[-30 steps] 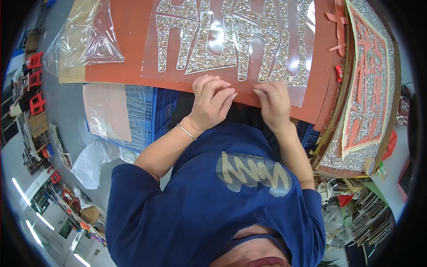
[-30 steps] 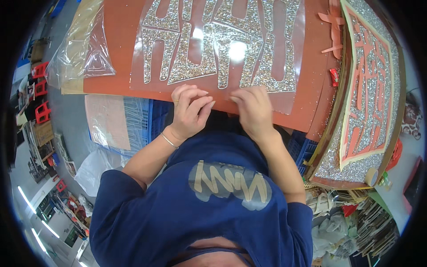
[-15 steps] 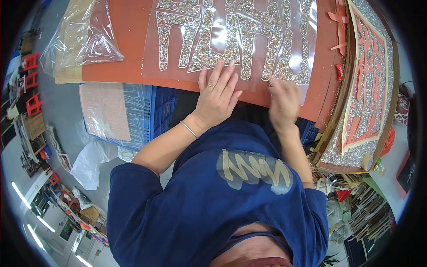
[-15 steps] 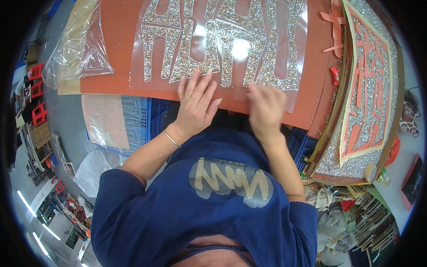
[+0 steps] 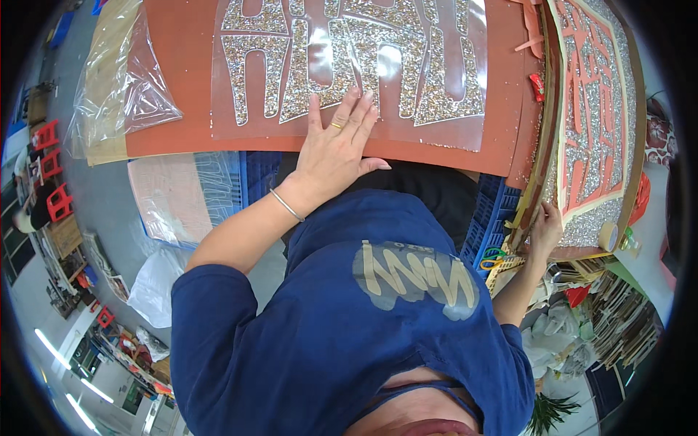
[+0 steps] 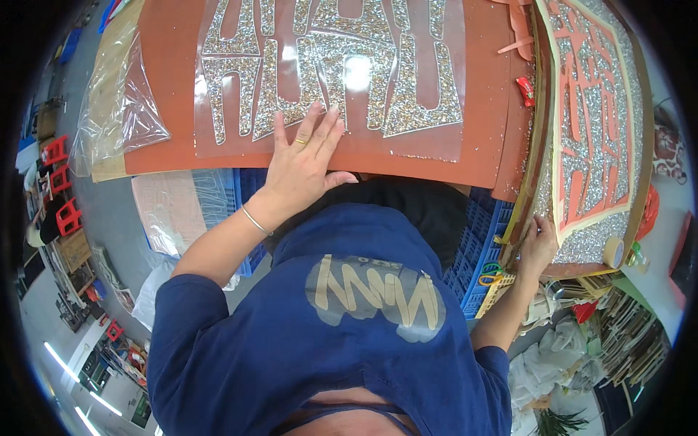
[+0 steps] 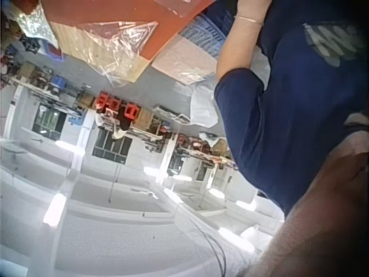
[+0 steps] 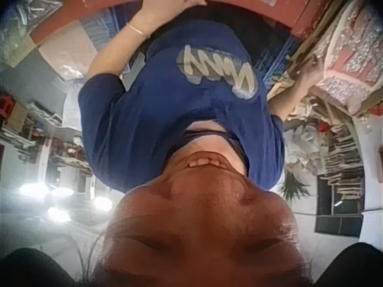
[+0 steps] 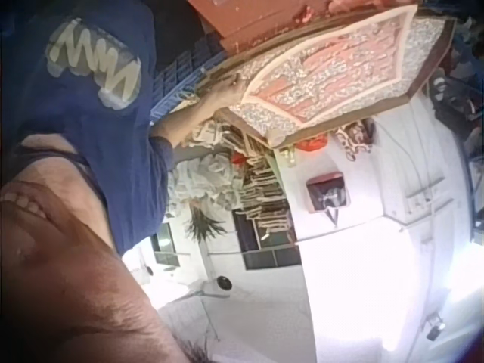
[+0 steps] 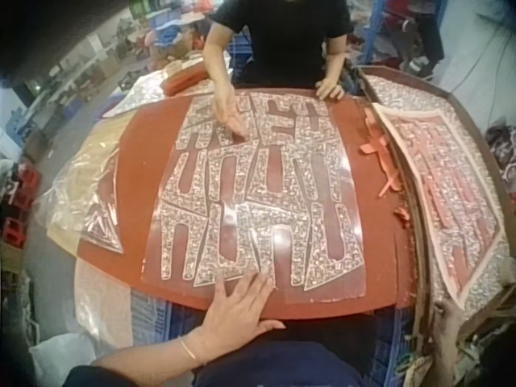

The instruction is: Peeling off excess material and applying plastic film to decorative shoe components.

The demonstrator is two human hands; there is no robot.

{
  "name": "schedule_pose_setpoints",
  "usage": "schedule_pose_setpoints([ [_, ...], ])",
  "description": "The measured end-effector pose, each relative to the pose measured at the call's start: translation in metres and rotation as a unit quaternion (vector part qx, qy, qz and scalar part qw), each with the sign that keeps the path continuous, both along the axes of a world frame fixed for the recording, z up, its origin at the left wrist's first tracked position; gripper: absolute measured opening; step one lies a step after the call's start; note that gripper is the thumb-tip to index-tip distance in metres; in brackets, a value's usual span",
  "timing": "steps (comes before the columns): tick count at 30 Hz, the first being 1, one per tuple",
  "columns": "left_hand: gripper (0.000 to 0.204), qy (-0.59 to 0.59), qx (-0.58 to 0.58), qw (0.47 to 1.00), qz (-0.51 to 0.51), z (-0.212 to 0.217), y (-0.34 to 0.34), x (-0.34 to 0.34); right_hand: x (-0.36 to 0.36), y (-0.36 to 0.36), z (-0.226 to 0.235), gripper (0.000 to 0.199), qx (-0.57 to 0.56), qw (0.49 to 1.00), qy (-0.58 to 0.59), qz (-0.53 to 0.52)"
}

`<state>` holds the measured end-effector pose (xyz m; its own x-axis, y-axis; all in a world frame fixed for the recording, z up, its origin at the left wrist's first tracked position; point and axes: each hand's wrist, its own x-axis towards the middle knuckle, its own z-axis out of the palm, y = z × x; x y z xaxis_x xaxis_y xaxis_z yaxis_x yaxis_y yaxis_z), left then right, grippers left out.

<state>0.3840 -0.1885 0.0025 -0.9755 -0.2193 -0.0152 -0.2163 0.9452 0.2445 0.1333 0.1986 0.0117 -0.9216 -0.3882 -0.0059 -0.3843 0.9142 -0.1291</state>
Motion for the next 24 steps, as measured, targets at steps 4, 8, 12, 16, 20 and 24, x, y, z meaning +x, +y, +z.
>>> schedule_pose_setpoints([
  [4,0.083,0.033,0.004,0.999,0.009,-0.005,-0.001,-0.001,0.006,-0.028,0.009,0.012,-0.06,0.991,0.114,0.028],
  [8,0.076,0.085,0.039,0.994,0.05,-0.007,0.008,-0.001,0.041,-0.147,0.023,0.015,-0.267,0.925,0.057,0.263],
  [12,0.069,0.102,0.016,0.993,0.053,-0.007,0.008,-0.006,0.075,-0.237,-0.01,0.013,-0.365,0.846,-0.011,0.388],
  [16,0.068,0.11,0.036,0.991,0.065,-0.004,0.013,-0.007,0.073,-0.263,-0.031,0.014,-0.313,0.832,0.025,0.457],
  [20,0.069,0.097,0.054,0.993,0.045,-0.007,0.021,-0.014,0.078,-0.265,-0.032,0.021,-0.298,0.838,0.052,0.454],
  [24,0.077,0.08,0.056,0.995,0.029,-0.012,0.028,-0.023,0.08,-0.26,-0.034,0.026,-0.306,0.852,0.057,0.42],
])
